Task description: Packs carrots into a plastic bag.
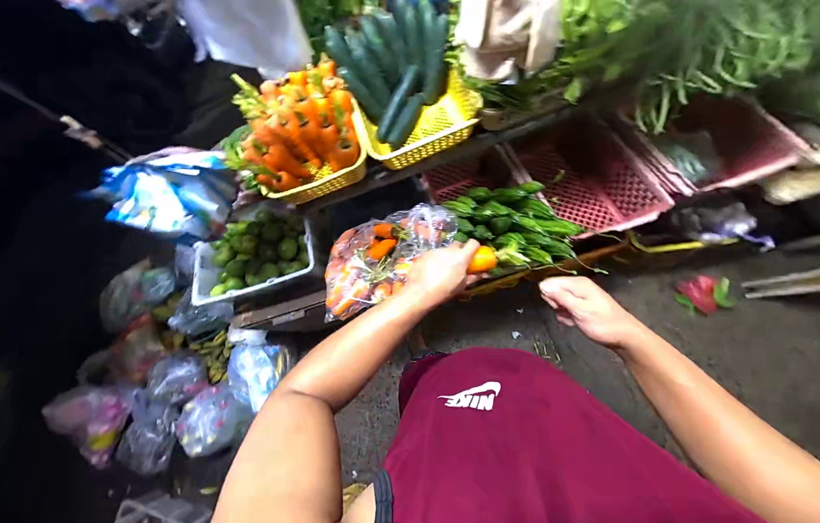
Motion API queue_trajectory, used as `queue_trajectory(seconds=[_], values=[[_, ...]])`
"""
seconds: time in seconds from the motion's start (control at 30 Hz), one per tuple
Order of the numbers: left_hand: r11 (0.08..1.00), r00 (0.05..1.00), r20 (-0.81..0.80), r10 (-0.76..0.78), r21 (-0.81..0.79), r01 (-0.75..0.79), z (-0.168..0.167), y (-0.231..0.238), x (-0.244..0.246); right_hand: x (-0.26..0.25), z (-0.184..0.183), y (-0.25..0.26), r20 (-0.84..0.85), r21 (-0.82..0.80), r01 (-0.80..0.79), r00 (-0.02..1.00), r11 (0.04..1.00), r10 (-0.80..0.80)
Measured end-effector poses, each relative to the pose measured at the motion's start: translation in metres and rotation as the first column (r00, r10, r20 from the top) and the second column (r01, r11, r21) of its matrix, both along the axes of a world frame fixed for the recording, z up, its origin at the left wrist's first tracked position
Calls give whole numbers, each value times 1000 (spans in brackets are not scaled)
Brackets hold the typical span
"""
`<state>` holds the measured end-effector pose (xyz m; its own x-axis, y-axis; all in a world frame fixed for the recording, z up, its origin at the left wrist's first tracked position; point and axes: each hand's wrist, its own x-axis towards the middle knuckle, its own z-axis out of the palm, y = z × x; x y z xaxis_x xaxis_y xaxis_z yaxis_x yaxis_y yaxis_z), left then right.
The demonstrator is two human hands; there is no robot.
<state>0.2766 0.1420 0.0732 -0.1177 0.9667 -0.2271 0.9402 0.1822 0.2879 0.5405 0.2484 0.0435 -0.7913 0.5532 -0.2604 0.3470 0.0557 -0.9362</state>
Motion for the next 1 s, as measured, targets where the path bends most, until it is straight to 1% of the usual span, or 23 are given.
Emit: queue_trajectory(seconds=[0.07, 0.1, 0.13, 0.17, 0.2, 0.23, 0.27, 0.3, 0.33, 0.37, 0.4, 0.43, 0.47, 0.53, 0.6, 0.63, 0.67, 0.73, 0.77, 0.8, 0.87, 0.93, 1.0], values=[[975, 972, 87, 219, 16, -221, -5, -19, -55, 19, -4, 9, 10, -167, 41, 999, 985, -39], [935, 921, 191, 339, 36, -352, -5, -33, -83, 32, -10, 17, 63, -235, 94, 995, 968, -81], [872, 837, 322, 443, 62, -486, -2, -48, -108, 48, -22, 24, 160, -275, 162, 980, 948, -121], [790, 735, 441, 515, 89, -606, 0, -64, -125, 68, -40, 29, 299, -251, 220, 944, 942, -141], [699, 640, 525, 561, 115, -706, 1, -75, -140, 91, -63, 33, 479, -136, 219, 868, 966, -129], [616, 578, 571, 583, 153, -773, 0, -82, -154, 112, -86, 34, 694, 6, 101, 716, 995, -77], [550, 554, 584, 593, 208, -809, -1, -84, -171, 130, -112, 35, 868, 70, -64, 496, 996, -29], [508, 554, 581, 596, 261, -821, 2, -84, -187, 143, -137, 33, 937, 62, -141, 349, 988, -9], [481, 568, 567, 596, 313, -819, 6, -82, -202, 150, -158, 28, 948, 65, -117, 317, 991, -25], [459, 581, 553, 597, 359, -813, 13, -77, -216, 149, -171, 22, 940, 65, -37, 339, 997, -49], [444, 593, 533, 604, 394, -805, 23, -70, -230, 140, -175, 17, 935, 42, 9, 352, 999, -42], [447, 609, 503, 613, 414, -793, 34, -63, -246, 122, -174, 13, 934, -17, 4, 356, 1000, 14], [463, 624, 464, 629, 421, -780, 48, -53, -264, 98, -169, 11, 920, -78, -20, 383, 997, 80], [523, 641, 376, 669, 374, -766, 74, -28, -303, 43, -149, 6, 853, -142, -48, 502, 989, 146], [573, 646, 287, 708, 302, -762, 88, 4, -340, -17, -108, 0, 736, -208, -18, 655, 978, 169], [589, 650, 240, 721, 282, -758, 85, 18, -359, -49, -86, -4, 661, -249, -22, 727, 968, 186], [598, 648, 188, 738, 264, -757, 78, 31, -379, -82, -66, -7, 585, -267, -60, 783, 962, 211], [619, 641, 90, 762, 190, -763, 54, 54, -413, -142, -33, -9, 445, -218, -170, 859, 961, 253], [627, 640, 55, 766, 154, -764, 40, 64, -422, -169, -25, -8, 387, -174, -209, 884, 962, 262], [634, 640, 24, 768, 117, -764, 30, 73, -427, -197, -23, -5, 350, -136, -230, 899, 964, 264], [634, 631, -52, 774, 70, -771, 25, 81, -433, -251, -41, -2, 326, -69, -259, 907, 963, 267], [645, 638, -124, 760, 27, -764, 29, 87, -439, -304, -74, 1, 335, 39, -284, 907, 958, 255], [663, 654, -173, 736, -6, -748, 33, 92, -444, -348, -110, 3, 406, 137, -326, 880, 936, 247]])
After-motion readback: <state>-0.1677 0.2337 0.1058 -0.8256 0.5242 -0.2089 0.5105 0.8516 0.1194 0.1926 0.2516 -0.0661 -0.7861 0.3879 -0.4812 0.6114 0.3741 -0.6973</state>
